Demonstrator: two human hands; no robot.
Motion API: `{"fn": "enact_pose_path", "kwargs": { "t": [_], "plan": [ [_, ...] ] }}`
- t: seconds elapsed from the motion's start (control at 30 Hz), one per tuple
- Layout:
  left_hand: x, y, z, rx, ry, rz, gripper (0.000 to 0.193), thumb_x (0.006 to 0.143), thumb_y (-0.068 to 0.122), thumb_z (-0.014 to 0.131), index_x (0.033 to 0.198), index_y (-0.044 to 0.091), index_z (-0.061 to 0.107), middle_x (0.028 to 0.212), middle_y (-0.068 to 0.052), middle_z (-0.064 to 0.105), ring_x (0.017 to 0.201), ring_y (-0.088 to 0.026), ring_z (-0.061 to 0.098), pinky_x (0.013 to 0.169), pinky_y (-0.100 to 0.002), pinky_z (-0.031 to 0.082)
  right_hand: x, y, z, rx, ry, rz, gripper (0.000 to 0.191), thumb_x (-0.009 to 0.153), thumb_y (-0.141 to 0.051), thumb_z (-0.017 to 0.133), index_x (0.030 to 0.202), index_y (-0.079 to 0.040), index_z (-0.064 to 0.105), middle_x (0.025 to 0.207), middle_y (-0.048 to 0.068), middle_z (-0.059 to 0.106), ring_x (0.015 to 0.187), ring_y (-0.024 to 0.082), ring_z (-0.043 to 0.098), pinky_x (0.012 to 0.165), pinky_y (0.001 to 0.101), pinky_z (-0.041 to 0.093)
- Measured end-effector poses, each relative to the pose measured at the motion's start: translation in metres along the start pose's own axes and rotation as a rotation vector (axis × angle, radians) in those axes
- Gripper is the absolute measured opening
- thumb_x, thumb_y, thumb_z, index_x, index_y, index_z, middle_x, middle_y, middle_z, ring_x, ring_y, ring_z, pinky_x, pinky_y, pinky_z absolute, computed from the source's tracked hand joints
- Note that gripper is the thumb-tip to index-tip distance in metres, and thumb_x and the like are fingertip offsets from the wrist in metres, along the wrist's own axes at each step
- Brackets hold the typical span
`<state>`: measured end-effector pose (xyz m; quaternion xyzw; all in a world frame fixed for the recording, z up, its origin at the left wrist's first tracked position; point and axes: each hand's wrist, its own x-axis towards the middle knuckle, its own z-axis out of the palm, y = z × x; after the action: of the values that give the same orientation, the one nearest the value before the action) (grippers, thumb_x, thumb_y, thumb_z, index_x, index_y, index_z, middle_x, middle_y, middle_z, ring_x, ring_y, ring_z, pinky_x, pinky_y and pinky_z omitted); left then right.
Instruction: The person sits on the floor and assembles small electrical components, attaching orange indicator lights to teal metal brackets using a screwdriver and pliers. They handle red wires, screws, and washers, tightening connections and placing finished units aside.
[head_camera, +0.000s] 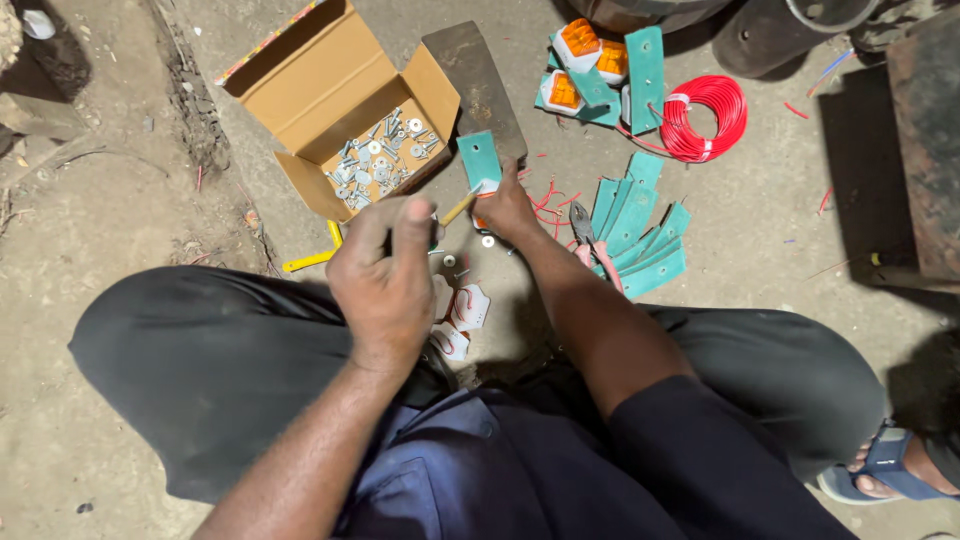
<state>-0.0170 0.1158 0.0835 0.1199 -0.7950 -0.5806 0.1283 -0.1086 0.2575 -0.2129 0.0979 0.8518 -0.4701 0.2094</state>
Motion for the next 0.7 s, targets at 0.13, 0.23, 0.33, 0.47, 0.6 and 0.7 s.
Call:
{"fn": "enact_pose_path", "kwargs": {
  "t": [0.13, 0.23, 0.33, 0.47, 0.6, 0.7],
  "plan": [
    [0.023, -0.005, -0.012, 0.133, -0.123, -0.168, 0.02, 0.104, 0.018, 0.067, 0.109, 0.0, 0.073, 0.091, -0.002, 0.072, 0.082, -0.01, 0.062, 0.074, -0.025, 0.052, 0.002, -0.015, -0.008, -0.015, -0.008, -0.004, 0.079, 0.072, -0.018, 0.076, 0.135, -0.009, 0.03, 0.105, 0.027, 0.07, 0.098, 0.043, 0.07, 0.085, 0.0475, 0.054],
    [0.037, -0.01, -0.028, -0.138, -0.132, -0.806, 0.021, 0.095, 0.012, 0.063, 0.113, 0.003, 0.069, 0.091, -0.002, 0.071, 0.077, -0.013, 0.068, 0.062, -0.03, 0.059, 0.0, -0.027, -0.016, 0.019, -0.066, 0.08, 0.073, 0.073, -0.018, 0.073, 0.131, -0.009, 0.03, 0.097, 0.025, 0.071, 0.087, 0.04, 0.074, 0.078, 0.0464, 0.058],
    [0.056, -0.013, -0.038, -0.237, -0.13, -1.17, 0.022, 0.093, 0.011, 0.06, 0.114, 0.005, 0.065, 0.089, -0.004, 0.067, 0.063, -0.017, 0.063, 0.046, -0.029, 0.048, 0.001, -0.033, -0.02, 0.104, -0.104, 0.125, 0.071, 0.071, -0.02, 0.073, 0.127, -0.008, 0.03, 0.093, 0.022, 0.072, 0.078, 0.038, 0.075, 0.069, 0.0466, 0.059],
    [0.076, -0.02, -0.042, -0.094, -0.264, -1.211, 0.017, 0.095, 0.013, 0.062, 0.108, 0.003, 0.066, 0.081, -0.003, 0.062, 0.051, -0.013, 0.05, 0.037, -0.026, 0.03, 0.008, -0.025, -0.016, 0.045, -0.056, 0.061, 0.074, 0.073, -0.022, 0.078, 0.129, -0.008, 0.031, 0.099, 0.022, 0.071, 0.085, 0.04, 0.074, 0.075, 0.0477, 0.057],
    [0.083, -0.03, -0.031, 0.166, -0.411, -1.154, 0.016, 0.096, 0.011, 0.069, 0.108, 0.0, 0.07, 0.075, -0.008, 0.064, 0.052, -0.014, 0.046, 0.041, -0.03, 0.034, 0.019, -0.007, -0.006, -0.008, 0.053, -0.083, 0.084, 0.073, -0.026, 0.088, 0.132, -0.007, 0.032, 0.116, 0.026, 0.066, 0.102, 0.047, 0.066, 0.084, 0.0517, 0.052],
    [0.088, -0.029, -0.024, 0.449, -0.483, -0.793, 0.018, 0.095, 0.013, 0.071, 0.107, 0.001, 0.072, 0.075, -0.008, 0.065, 0.053, -0.015, 0.048, 0.043, -0.031, 0.035, 0.026, 0.003, 0.002, 0.023, 0.107, -0.101, 0.087, 0.073, -0.026, 0.088, 0.136, -0.007, 0.031, 0.12, 0.026, 0.064, 0.105, 0.047, 0.065, 0.087, 0.0511, 0.052]
  ]
}}
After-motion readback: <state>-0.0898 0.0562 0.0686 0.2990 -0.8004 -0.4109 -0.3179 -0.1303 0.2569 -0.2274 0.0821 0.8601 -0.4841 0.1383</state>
